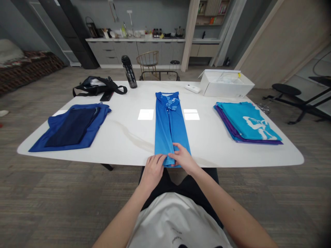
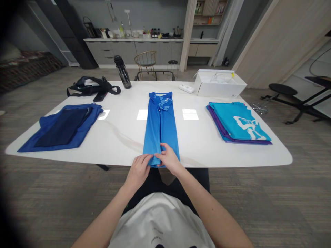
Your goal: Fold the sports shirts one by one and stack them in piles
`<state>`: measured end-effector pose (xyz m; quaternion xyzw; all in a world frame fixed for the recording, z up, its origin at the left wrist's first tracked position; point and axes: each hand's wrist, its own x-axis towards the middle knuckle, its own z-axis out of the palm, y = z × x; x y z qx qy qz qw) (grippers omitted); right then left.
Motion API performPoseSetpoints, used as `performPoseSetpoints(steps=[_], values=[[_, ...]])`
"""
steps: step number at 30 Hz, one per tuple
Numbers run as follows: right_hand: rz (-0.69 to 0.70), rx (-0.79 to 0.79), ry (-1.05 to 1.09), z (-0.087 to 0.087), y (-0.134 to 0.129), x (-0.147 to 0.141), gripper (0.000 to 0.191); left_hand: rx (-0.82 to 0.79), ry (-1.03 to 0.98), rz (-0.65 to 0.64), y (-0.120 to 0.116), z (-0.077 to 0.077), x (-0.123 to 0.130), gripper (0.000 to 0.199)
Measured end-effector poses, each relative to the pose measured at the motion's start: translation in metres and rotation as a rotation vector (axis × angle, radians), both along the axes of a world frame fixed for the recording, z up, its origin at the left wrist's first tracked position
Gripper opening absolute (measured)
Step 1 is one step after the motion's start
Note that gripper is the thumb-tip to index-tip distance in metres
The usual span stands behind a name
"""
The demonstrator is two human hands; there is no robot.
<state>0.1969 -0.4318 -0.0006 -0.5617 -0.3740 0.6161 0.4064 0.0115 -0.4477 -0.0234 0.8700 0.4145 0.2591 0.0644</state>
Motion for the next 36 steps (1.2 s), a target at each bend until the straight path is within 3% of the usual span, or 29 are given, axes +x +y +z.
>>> performPoseSetpoints(steps=[5,14,19,21,26,30,36], values=[[0.107,0.056,-0.361,0.002,-0.009,0.013,0.062,-0.034,0.072,-0.105,0.002,0.0,-0.011,0.032],[0.2,0.28,-0.866,0.0,-0.026,0.014,0.013,-0.073,0.201,-0.159,-0.001,0.007,-0.017,0.031],[0.248,0.263,-1.086,0.003,-0.033,0.013,0.014,-0.114,0.257,-0.174,-0.005,0.024,-0.018,0.032],[0.235,0.323,-1.172,0.002,-0.036,0.015,0.017,-0.123,0.238,-0.168,-0.007,0.029,-0.015,0.027],[0.299,0.704,-1.175,-0.006,-0.04,0.024,0.014,-0.101,0.149,-0.17,-0.004,0.021,0.0,0.04],[0.374,0.786,-1.122,-0.014,-0.047,0.03,0.017,-0.079,0.219,-0.212,0.0,0.005,0.005,0.055],[0.429,0.868,-1.199,-0.022,-0.06,0.035,0.03,-0.02,0.266,-0.188,-0.005,-0.004,0.004,0.046]])
